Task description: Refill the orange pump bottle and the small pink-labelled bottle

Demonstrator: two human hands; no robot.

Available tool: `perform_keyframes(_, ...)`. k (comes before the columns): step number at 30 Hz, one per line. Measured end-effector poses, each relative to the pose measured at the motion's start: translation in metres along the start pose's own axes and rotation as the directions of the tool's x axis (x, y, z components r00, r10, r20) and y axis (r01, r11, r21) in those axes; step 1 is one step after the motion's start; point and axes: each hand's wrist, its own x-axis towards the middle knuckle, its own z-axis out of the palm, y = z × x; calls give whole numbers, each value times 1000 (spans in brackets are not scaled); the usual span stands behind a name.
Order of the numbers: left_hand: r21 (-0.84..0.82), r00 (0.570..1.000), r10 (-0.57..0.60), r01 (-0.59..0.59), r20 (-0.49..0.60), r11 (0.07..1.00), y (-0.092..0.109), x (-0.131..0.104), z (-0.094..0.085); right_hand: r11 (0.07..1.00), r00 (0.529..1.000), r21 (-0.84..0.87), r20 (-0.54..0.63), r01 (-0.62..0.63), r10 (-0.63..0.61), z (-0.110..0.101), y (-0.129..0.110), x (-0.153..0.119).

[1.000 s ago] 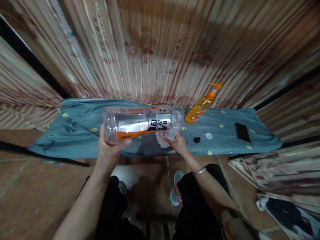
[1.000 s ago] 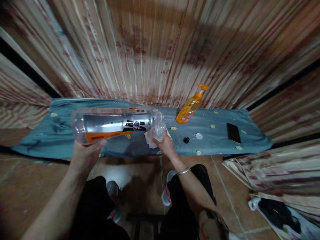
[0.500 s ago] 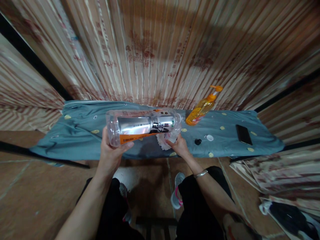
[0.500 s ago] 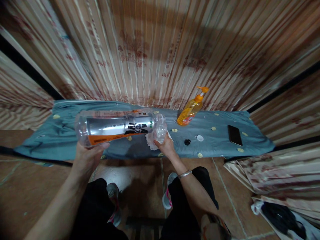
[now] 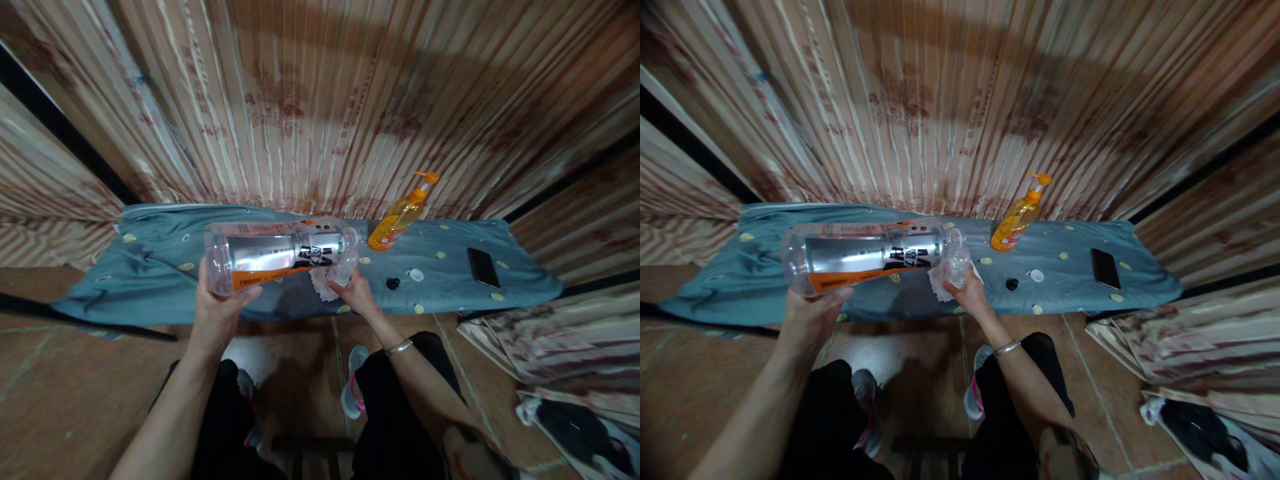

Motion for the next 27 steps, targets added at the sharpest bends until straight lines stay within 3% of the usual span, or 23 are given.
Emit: perform_keyframes(27, -1, 1000, 16, -16, 18, 1000, 0, -2, 3, 1000, 999, 4, -39, 7, -7, 3, 2, 1)
